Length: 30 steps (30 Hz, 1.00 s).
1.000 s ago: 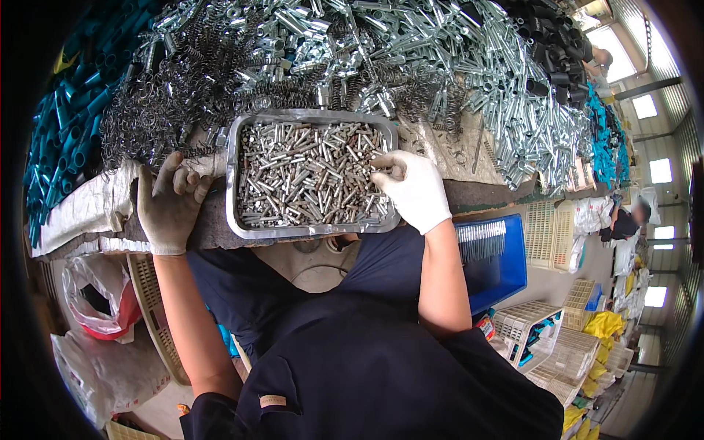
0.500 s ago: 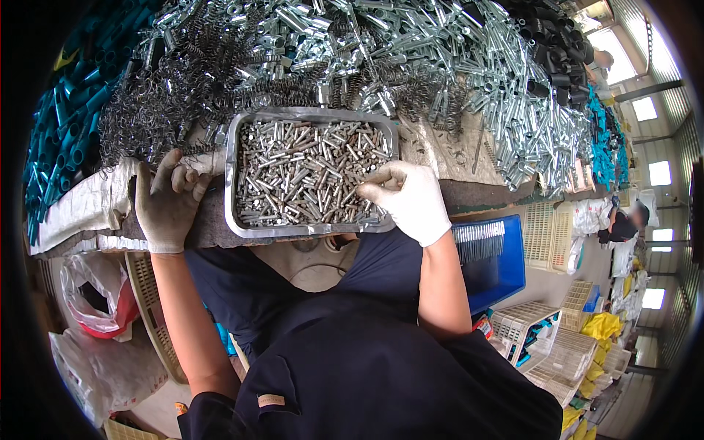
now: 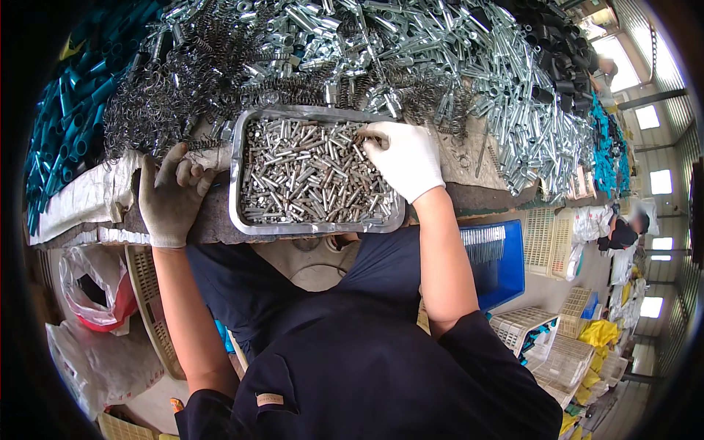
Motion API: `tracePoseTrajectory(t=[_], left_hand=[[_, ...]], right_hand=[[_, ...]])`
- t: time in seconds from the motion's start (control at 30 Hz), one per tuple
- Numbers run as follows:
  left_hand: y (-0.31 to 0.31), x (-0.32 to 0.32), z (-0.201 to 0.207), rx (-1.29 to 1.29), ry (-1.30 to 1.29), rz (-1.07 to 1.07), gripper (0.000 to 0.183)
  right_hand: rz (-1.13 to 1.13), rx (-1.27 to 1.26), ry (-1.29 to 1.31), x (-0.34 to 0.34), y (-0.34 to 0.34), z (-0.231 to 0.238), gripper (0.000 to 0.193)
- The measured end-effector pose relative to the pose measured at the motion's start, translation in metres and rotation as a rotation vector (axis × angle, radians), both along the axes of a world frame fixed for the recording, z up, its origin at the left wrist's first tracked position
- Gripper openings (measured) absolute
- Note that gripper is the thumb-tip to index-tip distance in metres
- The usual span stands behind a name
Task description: Sorting small metal pins from a metal tray onto a large pile on a factory workbench.
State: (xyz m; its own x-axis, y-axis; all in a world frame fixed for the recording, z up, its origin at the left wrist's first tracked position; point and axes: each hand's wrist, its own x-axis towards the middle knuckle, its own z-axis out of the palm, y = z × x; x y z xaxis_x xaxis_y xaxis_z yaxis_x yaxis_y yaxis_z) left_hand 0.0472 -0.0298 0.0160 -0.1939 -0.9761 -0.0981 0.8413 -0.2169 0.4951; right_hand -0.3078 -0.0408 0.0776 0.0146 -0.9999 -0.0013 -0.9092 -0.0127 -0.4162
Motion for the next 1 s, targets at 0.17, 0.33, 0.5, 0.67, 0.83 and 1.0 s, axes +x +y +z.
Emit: tracePoseTrajectory(t=[0.17,0.33,0.5,0.67,0.83,1.0], left_hand=[[0.001,0.0,0.003,0.046,-0.029,0.024,0.061],[-0.001,0.003,-0.003,-0.065,0.04,-0.057,0.061],[0.0,0.001,-0.001,-0.032,0.04,-0.035,0.062],[0.003,-0.005,0.007,0.052,-0.005,0.041,0.057],[-0.001,0.003,-0.004,-0.086,0.038,-0.054,0.059],[0.001,0.002,-0.001,-0.016,0.005,0.019,0.06]], right_hand=[[0.096,-0.038,0.165,0.005,-0.009,0.002,0.018],[0.37,-0.078,0.382,0.0,-0.022,0.012,0.015],[0.398,-0.047,0.395,-0.003,-0.024,0.01,0.014],[0.447,-0.163,0.487,-0.009,-0.019,-0.004,0.017],[0.6,-0.242,0.665,-0.005,-0.024,0.0,0.014],[0.647,-0.286,0.582,-0.012,-0.029,-0.005,0.012]])
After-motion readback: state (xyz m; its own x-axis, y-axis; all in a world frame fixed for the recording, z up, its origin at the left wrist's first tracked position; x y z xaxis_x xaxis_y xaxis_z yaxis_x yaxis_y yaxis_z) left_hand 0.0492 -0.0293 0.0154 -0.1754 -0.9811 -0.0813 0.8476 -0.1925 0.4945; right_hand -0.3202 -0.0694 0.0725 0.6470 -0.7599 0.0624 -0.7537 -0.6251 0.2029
